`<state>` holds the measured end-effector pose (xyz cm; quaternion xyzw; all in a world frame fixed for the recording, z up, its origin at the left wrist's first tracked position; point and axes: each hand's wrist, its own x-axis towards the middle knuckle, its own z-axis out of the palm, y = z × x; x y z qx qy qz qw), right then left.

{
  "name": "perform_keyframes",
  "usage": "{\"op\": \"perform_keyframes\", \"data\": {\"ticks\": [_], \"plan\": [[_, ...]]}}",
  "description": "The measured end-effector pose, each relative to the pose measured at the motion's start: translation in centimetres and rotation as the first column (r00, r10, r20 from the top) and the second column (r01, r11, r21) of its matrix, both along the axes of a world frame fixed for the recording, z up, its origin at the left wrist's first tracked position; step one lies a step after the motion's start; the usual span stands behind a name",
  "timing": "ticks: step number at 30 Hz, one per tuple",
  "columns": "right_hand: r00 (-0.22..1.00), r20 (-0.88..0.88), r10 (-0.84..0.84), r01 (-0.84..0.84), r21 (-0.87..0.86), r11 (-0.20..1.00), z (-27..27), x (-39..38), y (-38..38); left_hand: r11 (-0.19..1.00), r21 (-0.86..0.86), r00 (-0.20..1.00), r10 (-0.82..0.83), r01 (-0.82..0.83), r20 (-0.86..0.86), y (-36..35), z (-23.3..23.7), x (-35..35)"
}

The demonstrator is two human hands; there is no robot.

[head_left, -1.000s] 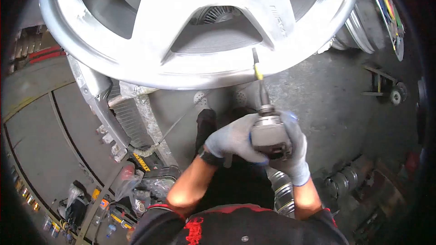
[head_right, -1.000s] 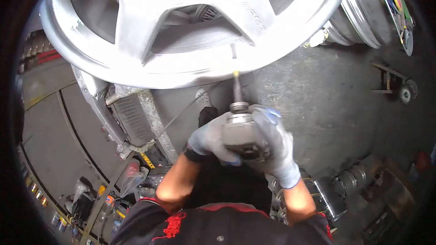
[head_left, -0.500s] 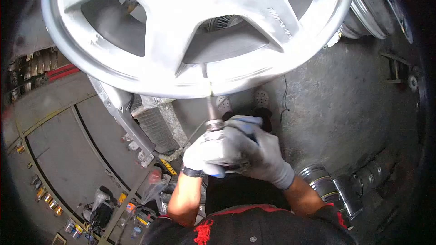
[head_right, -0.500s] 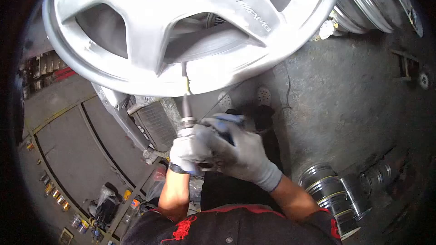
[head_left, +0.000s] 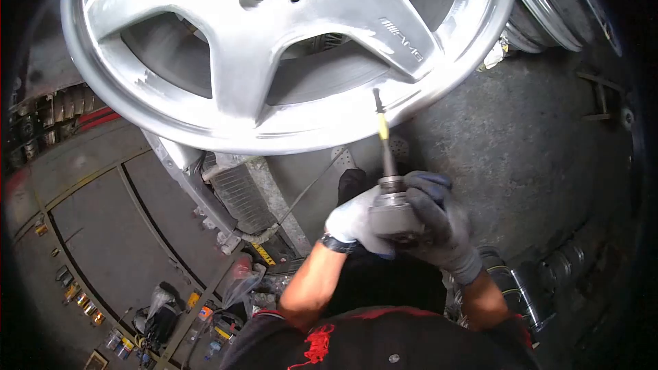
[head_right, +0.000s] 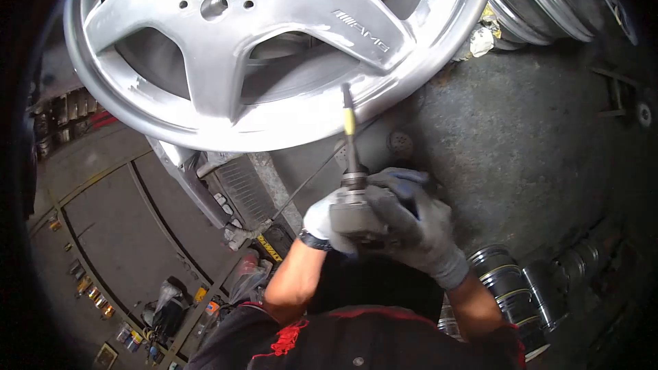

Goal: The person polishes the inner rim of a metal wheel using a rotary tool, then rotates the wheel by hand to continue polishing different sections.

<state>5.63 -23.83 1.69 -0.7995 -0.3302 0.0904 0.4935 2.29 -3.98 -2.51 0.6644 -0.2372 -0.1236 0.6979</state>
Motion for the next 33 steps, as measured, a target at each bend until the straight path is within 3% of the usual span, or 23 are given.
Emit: {"op": "perform_keyframes", "data": {"ticks": [2,3,5,6,8,9,10,11,12,16,18,20,24,25,26,27,28,30,31,32,33], "plan": [[0.997,0.052,-0.053,0.054,-0.026,0.998,0.5,-0.2,-0.6,0.969,-0.241,0.999,0.052,-0.046,0.017,-0.9,-0.6,0.2],[0.996,0.074,-0.049,0.055,-0.086,0.995,0.8,-0.3,-0.7,0.970,-0.238,0.999,0.051,-0.045,0.018,-0.8,-0.9,-0.1],[0.995,0.092,-0.043,0.056,-0.140,0.989,0.8,-0.6,-0.1,0.936,-0.338,0.955,-0.012,-0.093,-0.296,-0.6,-1.7,-1.8],[0.997,0.077,-0.020,0.028,-0.106,0.994,0.6,-0.9,0.6,0.938,-0.335,0.954,-0.011,-0.094,-0.298,-0.1,-3.0,-3.8],[0.998,0.058,0.002,0.002,-0.067,0.998,0.1,-1.8,2.0,0.953,-0.249,0.740,-0.041,-0.174,-0.671,1.7,-5.6,-8.1],[0.999,0.029,0.022,-0.020,-0.072,0.997,-0.4,-2.5,2.7,0.814,-0.515,0.845,-0.056,-0.270,-0.532,1.9,-0.2,-4.4],[0.999,0.002,0.043,-0.043,-0.077,0.996,-0.5,-3.1,3.5,0.944,-0.243,0.629,-0.052,-0.222,-0.775,3.8,-3.4,-8.1],[0.993,-0.114,0.024,-0.031,-0.055,0.998,-0.3,-3.6,4.5,0.908,-0.373,0.796,-0.081,-0.188,-0.599,5.6,-6.5,-11.7],[0.993,-0.115,0.022,-0.028,-0.052,0.998,0.0,-3.7,5.5,0.864,-0.489,0.917,-0.089,-0.123,-0.388,6.6,-6.4,-12.1],[0.997,0.011,0.078,-0.079,0.006,0.997,0.7,-3.7,8.6,0.887,-0.378,0.887,0.073,-0.266,-0.455,9.0,-1.9,-11.2],[0.988,-0.113,0.103,-0.103,0.007,0.995,0.4,-4.4,9.0,0.886,-0.354,0.884,0.117,-0.299,-0.453,9.2,-0.7,-10.7],[0.988,-0.123,0.092,-0.086,0.057,0.995,0.0,-4.1,8.9,0.881,-0.358,0.890,0.135,-0.310,-0.436,8.7,0.0,-9.6],[0.989,-0.122,0.084,-0.083,0.006,0.996,-0.7,-3.8,5.4,0.882,-0.405,0.938,0.104,-0.241,-0.332,5.2,0.3,-6.8],[0.985,-0.159,0.068,-0.074,-0.036,0.997,-0.9,-3.7,4.1,0.924,-0.361,0.917,-0.033,-0.123,-0.397,5.0,0.4,-5.8],[0.985,-0.156,0.068,-0.075,-0.040,0.996,-0.9,-3.1,2.8,0.958,-0.287,1.000,0.003,0.006,0.030,4.0,-1.5,-5.4],[0.989,-0.137,0.061,-0.066,-0.033,0.997,-0.6,-2.2,1.6,0.969,-0.237,0.968,0.010,-0.071,-0.250,2.7,-2.3,-6.4],[0.991,-0.120,0.054,-0.057,-0.025,0.998,-0.2,-1.6,0.6,0.977,-0.167,0.859,0.026,-0.129,-0.511,1.3,-1.9,-6.6],[0.998,-0.069,0.013,-0.017,-0.056,0.998,0.8,-0.8,-0.8,0.909,-0.378,0.920,0.016,-0.176,-0.391,-2.0,-2.5,-3.3],[0.999,-0.021,-0.029,0.028,-0.083,0.996,1.1,-0.6,-1.1,0.995,-0.097,0.924,-0.050,0.014,-0.380,-1.1,-3.7,-3.8],[0.999,-0.020,-0.028,0.026,-0.082,0.996,1.4,-0.4,-1.2,0.995,-0.096,0.924,-0.049,0.013,-0.379,-1.2,-3.7,-3.3],[0.998,0.026,-0.050,0.052,-0.088,0.995,1.6,-0.2,-1.1,0.977,-0.211,0.934,-0.078,0.003,-0.347,-1.7,-3.5,-2.5]]}}
